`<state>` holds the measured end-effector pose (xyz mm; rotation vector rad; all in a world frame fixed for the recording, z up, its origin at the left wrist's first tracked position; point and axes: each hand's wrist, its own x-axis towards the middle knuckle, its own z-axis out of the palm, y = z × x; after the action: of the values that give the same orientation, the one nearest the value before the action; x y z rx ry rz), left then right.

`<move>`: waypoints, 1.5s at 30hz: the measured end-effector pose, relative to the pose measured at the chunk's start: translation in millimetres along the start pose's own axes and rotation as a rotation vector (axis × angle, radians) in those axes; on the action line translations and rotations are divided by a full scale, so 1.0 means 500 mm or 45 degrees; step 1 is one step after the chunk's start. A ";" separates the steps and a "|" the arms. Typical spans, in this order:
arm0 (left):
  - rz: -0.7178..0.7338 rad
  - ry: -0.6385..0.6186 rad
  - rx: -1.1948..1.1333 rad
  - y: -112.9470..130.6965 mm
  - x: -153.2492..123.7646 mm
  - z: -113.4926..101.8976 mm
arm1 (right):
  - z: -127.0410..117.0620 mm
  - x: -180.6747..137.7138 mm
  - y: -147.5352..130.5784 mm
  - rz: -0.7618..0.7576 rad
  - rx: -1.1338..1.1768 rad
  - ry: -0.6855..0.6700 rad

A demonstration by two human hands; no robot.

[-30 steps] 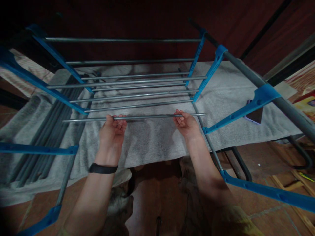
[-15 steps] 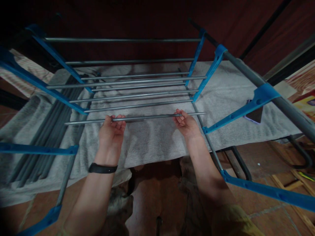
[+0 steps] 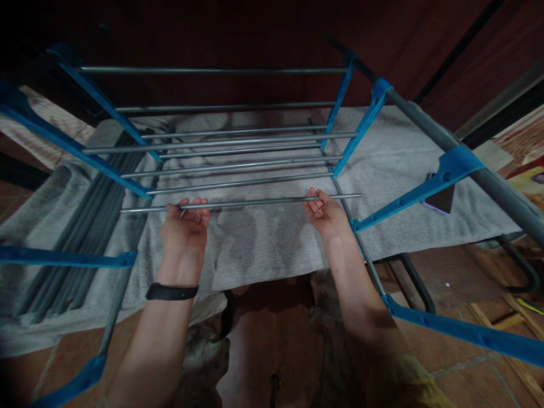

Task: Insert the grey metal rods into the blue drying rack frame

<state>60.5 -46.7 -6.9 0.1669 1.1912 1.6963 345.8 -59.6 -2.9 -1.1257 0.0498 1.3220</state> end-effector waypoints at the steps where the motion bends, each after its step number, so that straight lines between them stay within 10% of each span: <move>1: 0.011 -0.013 0.004 -0.001 0.000 -0.001 | 0.000 0.000 0.001 -0.001 -0.002 -0.004; 45: -0.050 0.099 -0.047 0.021 -0.030 0.025 | 0.012 -0.015 0.004 0.001 -0.001 0.009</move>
<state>68.4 -50.4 13.4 0.0549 1.2124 1.7023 338.2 -61.3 3.4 -1.1310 0.0550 1.3193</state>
